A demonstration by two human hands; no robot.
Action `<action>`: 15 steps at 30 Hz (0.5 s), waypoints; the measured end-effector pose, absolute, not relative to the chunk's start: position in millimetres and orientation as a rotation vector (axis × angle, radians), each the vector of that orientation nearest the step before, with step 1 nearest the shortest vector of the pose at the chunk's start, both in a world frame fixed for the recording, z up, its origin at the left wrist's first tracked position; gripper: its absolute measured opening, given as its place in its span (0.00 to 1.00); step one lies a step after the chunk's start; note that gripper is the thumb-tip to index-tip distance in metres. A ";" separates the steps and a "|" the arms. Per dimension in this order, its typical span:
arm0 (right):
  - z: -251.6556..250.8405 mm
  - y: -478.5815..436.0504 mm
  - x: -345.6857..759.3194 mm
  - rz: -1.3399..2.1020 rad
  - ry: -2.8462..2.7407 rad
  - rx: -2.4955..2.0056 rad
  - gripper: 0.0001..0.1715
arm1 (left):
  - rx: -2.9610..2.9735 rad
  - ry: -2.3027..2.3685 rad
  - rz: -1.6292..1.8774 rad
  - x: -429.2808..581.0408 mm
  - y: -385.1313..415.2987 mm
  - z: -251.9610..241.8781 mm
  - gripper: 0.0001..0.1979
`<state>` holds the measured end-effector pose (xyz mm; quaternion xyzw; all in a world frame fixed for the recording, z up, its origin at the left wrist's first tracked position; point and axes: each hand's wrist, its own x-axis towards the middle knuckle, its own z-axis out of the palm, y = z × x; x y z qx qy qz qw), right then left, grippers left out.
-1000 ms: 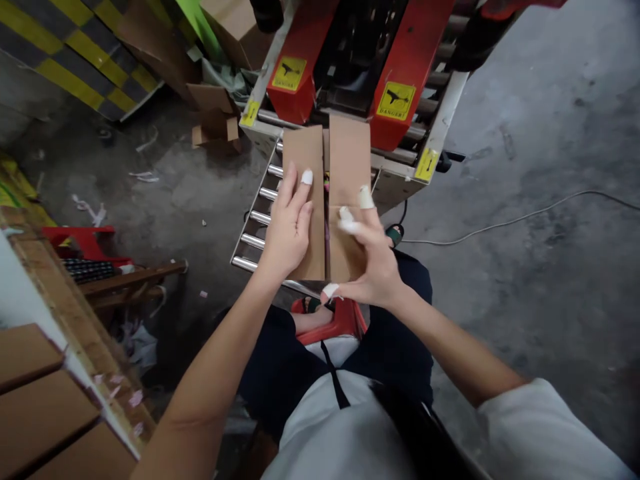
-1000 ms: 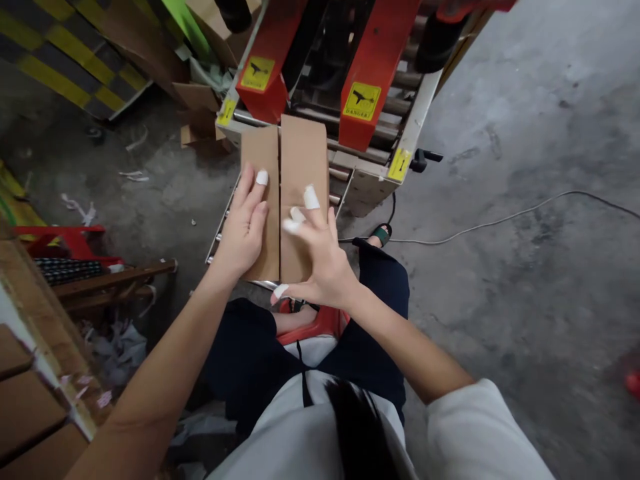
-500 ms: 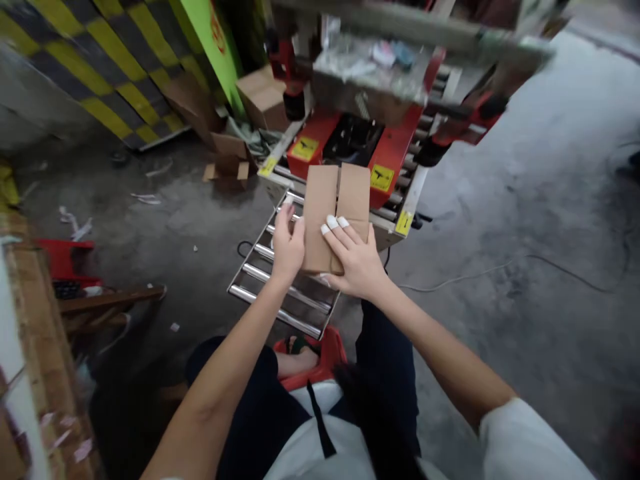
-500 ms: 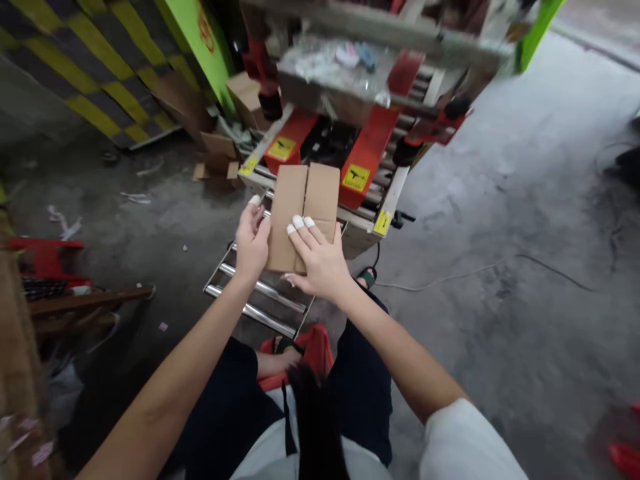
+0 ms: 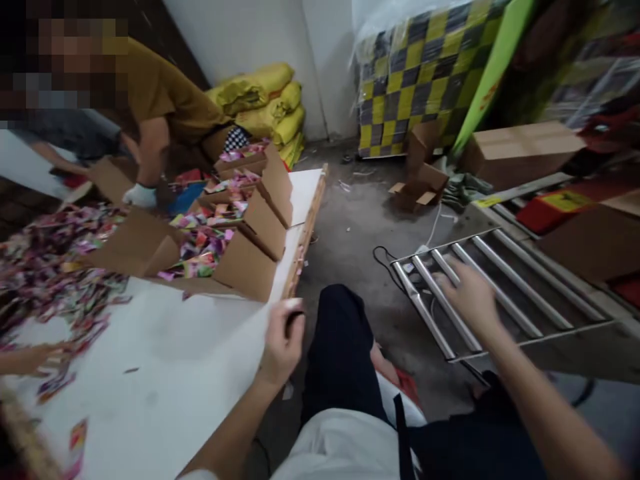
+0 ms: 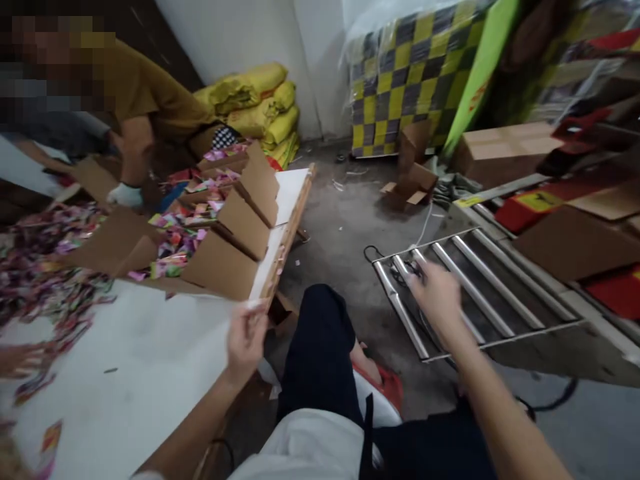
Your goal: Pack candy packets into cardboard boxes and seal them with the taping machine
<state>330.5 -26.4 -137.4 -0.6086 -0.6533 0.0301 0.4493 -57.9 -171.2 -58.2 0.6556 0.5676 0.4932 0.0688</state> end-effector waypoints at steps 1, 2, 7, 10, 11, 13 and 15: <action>-133.9 -39.8 281.3 0.204 -1.736 -1.379 0.38 | 1.906 1.853 1.719 -85.9 -176.8 -50.0 0.11; -125.6 -52.0 230.9 0.279 -1.820 -1.279 0.30 | 1.806 1.959 1.965 -113.2 -179.8 -42.7 0.12; -32.8 -78.1 18.9 0.568 -2.109 -0.801 0.15 | 0.838 2.396 2.404 -245.7 -168.2 -24.4 0.06; 17.8 -76.2 -54.8 0.533 -2.197 -0.708 0.32 | 0.393 2.441 2.098 -310.5 -149.2 -29.4 0.06; 26.8 -74.4 -70.8 0.506 -2.229 -0.735 0.34 | 0.366 2.422 1.990 -326.2 -141.1 -32.9 0.06; 32.8 -70.9 -90.7 0.475 -2.286 -0.819 0.27 | 0.412 2.373 1.771 -346.9 -123.0 -40.2 0.06; 27.8 -69.7 -95.6 0.477 -2.309 -0.865 0.14 | 0.541 2.316 1.572 -354.7 -105.1 -45.7 0.07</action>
